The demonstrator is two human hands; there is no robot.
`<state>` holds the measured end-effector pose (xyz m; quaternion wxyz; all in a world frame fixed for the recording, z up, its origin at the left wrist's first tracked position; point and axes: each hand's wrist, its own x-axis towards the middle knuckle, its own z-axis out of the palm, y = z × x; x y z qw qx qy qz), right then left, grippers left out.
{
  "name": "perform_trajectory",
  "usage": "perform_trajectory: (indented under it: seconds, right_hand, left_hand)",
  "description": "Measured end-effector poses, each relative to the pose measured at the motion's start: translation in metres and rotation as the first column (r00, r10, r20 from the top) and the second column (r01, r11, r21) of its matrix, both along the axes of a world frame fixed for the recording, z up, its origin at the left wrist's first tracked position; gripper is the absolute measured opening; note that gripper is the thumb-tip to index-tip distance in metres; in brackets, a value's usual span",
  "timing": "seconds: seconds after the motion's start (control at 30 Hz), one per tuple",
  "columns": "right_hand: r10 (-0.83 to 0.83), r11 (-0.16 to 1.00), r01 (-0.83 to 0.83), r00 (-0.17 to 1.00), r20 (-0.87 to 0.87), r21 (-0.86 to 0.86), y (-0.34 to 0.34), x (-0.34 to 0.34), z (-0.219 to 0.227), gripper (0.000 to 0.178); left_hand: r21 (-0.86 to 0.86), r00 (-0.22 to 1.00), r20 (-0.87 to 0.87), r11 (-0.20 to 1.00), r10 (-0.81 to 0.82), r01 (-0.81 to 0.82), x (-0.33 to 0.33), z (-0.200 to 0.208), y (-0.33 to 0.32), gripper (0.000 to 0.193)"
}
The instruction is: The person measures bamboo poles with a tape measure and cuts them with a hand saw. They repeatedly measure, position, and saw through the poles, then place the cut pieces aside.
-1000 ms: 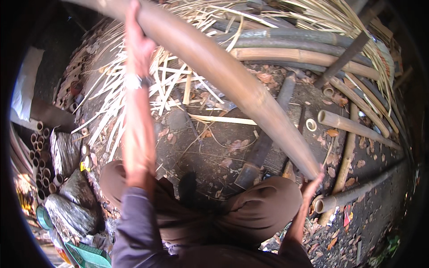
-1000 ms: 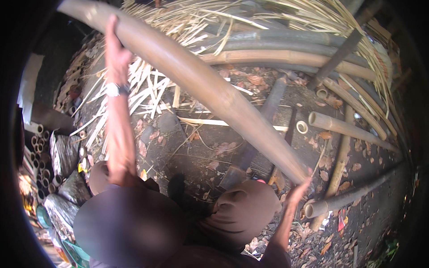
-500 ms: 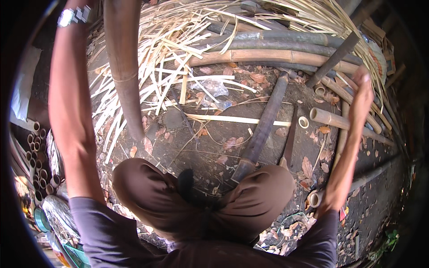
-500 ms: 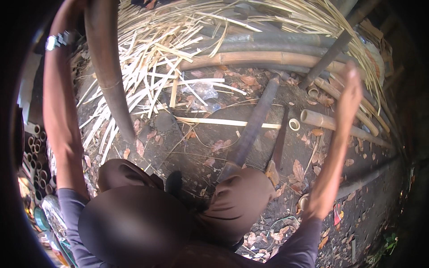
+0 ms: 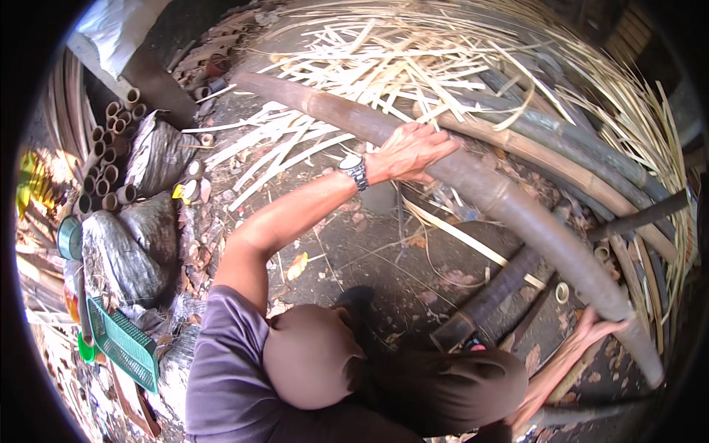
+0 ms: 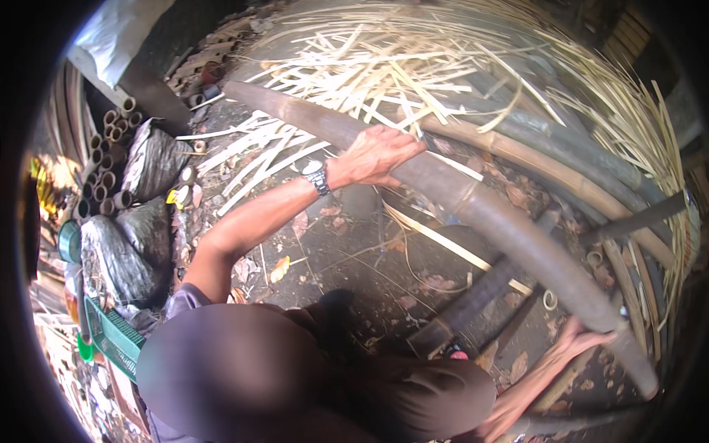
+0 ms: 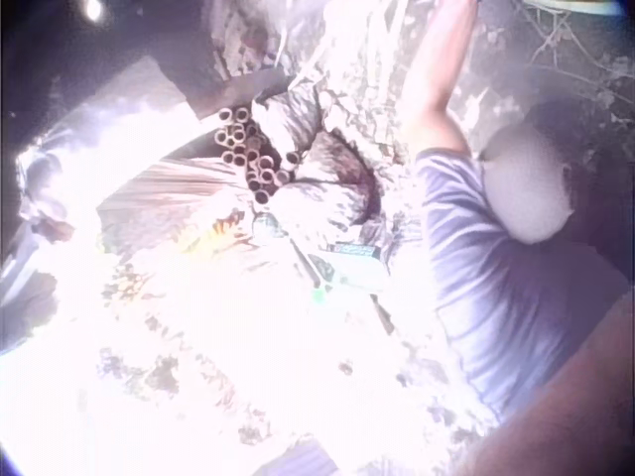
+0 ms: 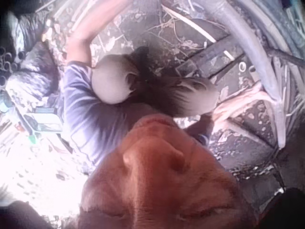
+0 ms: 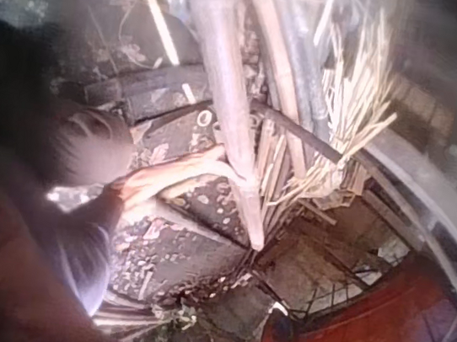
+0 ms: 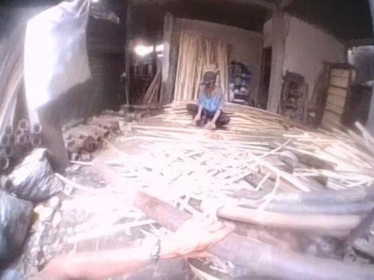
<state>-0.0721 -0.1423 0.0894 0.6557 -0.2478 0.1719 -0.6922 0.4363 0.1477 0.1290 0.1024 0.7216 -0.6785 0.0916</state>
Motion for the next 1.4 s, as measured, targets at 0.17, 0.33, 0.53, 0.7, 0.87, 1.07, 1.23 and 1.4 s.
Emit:
perform_trajectory:
  seconds: [0.17, 0.33, 0.53, 0.7, 0.87, 1.07, 1.23, 1.4]
  right_hand:
    - [0.224, 0.905, -0.185, 0.973, -0.059, 0.384, 0.138, 0.094, -0.097, 0.077]
    - [0.393, 0.806, -0.286, 0.913, -0.108, 0.518, 0.156, 0.148, -0.133, 0.063]
    - [0.542, 0.691, -0.379, 0.835, -0.094, 0.615, 0.181, 0.200, -0.136, 0.061]
    - [0.814, 0.549, -0.556, 0.526, -0.248, 0.624, 0.196, 0.164, -0.137, 0.040]
    - [0.447, 0.893, -0.169, 0.457, -0.769, 0.418, 0.190, 0.018, -0.089, 0.033]
    - [0.188, 0.968, 0.215, -0.282, -0.941, 0.129, 0.271, -0.097, -0.109, 0.020]
    - [0.021, 0.990, -0.124, -0.375, -0.927, 0.073, 0.323, -0.042, -0.146, 0.033]
    - [-0.169, 0.921, -0.328, -0.822, -0.544, 0.210, 0.281, -0.008, -0.166, 0.061]
  left_hand:
    - [0.229, 0.972, 0.171, 0.953, 0.160, -0.197, 0.103, -0.102, 0.047, 0.084]
    - [0.390, 0.895, 0.079, 0.813, 0.438, -0.432, 0.126, -0.145, 0.070, 0.081]
    - [0.335, 0.972, -0.224, 0.930, -0.076, 0.150, -0.034, -0.126, -0.015, 0.100]
    - [0.342, 0.980, -0.195, 0.934, -0.040, 0.106, -0.053, -0.178, -0.035, 0.087]
    - [0.375, 0.954, -0.289, 0.907, -0.081, 0.191, -0.054, -0.182, -0.035, 0.080]
    - [0.332, 0.939, -0.302, 0.905, -0.164, 0.265, -0.057, -0.175, -0.040, 0.082]
    - [0.379, 0.949, -0.291, 0.897, -0.116, 0.226, -0.066, -0.168, -0.045, 0.082]
    - [0.443, 0.975, -0.215, 0.884, -0.053, 0.146, -0.070, -0.171, -0.058, 0.088]
